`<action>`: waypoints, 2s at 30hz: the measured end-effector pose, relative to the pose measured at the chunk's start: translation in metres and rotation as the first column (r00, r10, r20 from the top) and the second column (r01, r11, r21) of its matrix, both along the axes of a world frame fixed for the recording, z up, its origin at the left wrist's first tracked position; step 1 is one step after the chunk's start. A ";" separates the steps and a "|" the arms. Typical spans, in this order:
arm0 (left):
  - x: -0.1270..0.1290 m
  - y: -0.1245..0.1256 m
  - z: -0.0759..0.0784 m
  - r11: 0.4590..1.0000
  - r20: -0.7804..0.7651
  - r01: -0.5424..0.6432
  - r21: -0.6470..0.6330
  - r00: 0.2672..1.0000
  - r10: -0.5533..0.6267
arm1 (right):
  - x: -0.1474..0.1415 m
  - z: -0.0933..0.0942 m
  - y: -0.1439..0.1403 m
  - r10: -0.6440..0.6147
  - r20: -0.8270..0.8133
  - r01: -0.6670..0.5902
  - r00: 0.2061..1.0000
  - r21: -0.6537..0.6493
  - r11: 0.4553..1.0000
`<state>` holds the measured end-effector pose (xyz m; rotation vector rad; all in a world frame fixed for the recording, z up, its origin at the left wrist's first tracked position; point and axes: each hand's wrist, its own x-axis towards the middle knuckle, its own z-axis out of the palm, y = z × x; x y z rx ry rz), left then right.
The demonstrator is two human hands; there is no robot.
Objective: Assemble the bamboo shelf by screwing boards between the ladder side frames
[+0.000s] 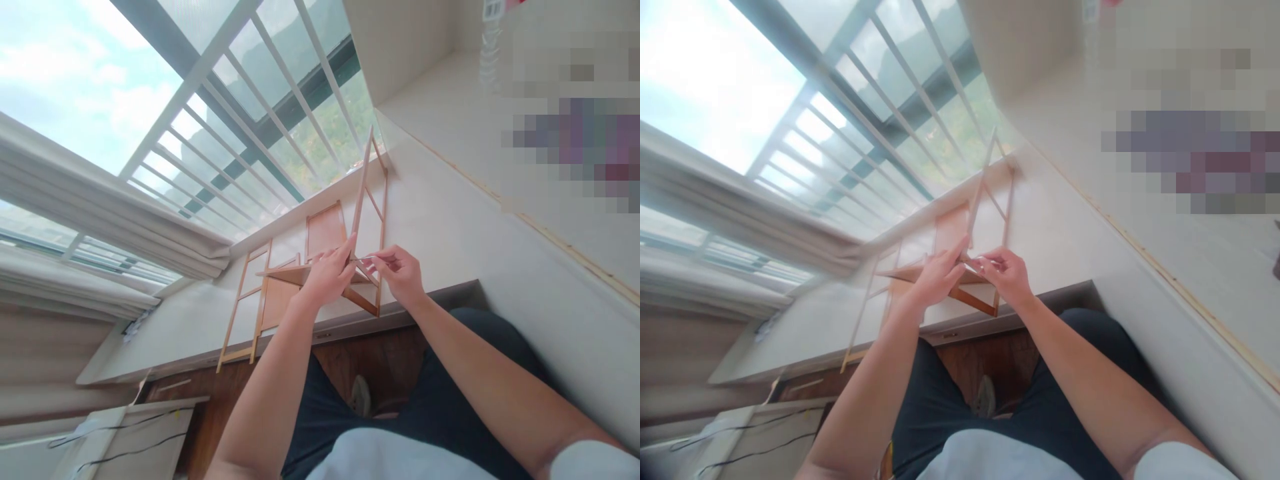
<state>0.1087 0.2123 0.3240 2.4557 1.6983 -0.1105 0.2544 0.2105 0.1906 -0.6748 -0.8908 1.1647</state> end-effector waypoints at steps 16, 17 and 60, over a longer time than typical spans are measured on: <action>-0.003 0.000 -0.003 1.000 0.018 -0.002 0.018 1.000 0.002 | 0.001 0.006 0.000 -0.013 -0.014 0.013 1.000 0.010 1.000; -0.004 0.000 -0.003 1.000 0.018 -0.003 0.017 1.000 0.002 | 0.000 0.005 0.000 -0.014 -0.019 0.014 1.000 0.014 1.000; -0.003 0.002 0.001 0.995 0.024 0.094 0.018 0.995 -0.094 | 0.011 -0.002 0.004 -0.139 0.189 0.103 0.972 0.187 0.977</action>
